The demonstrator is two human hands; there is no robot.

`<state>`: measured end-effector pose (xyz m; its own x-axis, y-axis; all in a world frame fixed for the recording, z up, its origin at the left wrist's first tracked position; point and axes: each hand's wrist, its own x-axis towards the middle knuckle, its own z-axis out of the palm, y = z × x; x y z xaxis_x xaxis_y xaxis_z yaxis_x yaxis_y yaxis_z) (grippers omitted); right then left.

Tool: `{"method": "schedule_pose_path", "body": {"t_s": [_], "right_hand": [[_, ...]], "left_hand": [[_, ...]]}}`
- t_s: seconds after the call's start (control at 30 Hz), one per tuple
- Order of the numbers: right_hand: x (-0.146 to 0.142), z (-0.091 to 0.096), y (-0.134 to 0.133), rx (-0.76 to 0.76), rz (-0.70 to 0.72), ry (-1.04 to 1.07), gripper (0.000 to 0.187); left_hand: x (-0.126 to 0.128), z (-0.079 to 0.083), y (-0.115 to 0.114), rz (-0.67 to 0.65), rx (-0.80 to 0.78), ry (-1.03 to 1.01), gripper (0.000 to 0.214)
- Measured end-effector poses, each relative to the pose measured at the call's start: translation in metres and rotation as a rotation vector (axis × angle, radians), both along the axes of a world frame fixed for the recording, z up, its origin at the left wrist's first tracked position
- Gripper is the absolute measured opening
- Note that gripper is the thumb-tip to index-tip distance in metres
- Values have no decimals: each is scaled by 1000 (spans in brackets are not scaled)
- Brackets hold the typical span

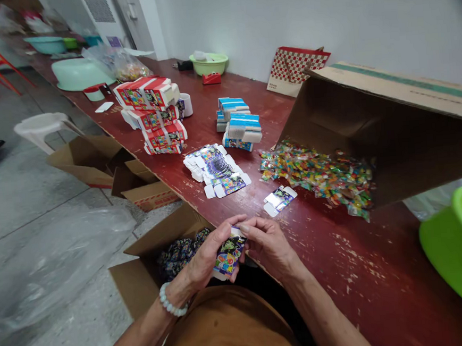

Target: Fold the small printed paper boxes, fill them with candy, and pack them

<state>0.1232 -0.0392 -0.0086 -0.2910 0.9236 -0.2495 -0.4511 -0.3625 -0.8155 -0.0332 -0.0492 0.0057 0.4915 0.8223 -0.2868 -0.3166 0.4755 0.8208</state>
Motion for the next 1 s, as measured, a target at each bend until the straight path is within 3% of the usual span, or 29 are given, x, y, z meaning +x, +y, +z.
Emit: {"method": "schedule_pose_path", "body": {"t_s": [0.27, 0.47, 0.63, 0.8, 1.0], "right_hand": [[2, 5, 0, 0, 36, 25, 25], [3, 3, -3, 120, 14, -96, 23], [3, 3, -6, 325, -123, -316, 22], [5, -2, -6, 144, 60, -72, 27], [6, -6, -9, 95, 21, -136, 30]], "left_hand": [[-3, -4, 2, -47, 16, -35, 64], [-2, -8, 2, -37, 30, -52, 64], [-3, -11, 2, -40, -18, -44, 63], [-1, -7, 1, -43, -42, -52, 67], [1, -8, 1, -8, 28, 23, 68]]}}
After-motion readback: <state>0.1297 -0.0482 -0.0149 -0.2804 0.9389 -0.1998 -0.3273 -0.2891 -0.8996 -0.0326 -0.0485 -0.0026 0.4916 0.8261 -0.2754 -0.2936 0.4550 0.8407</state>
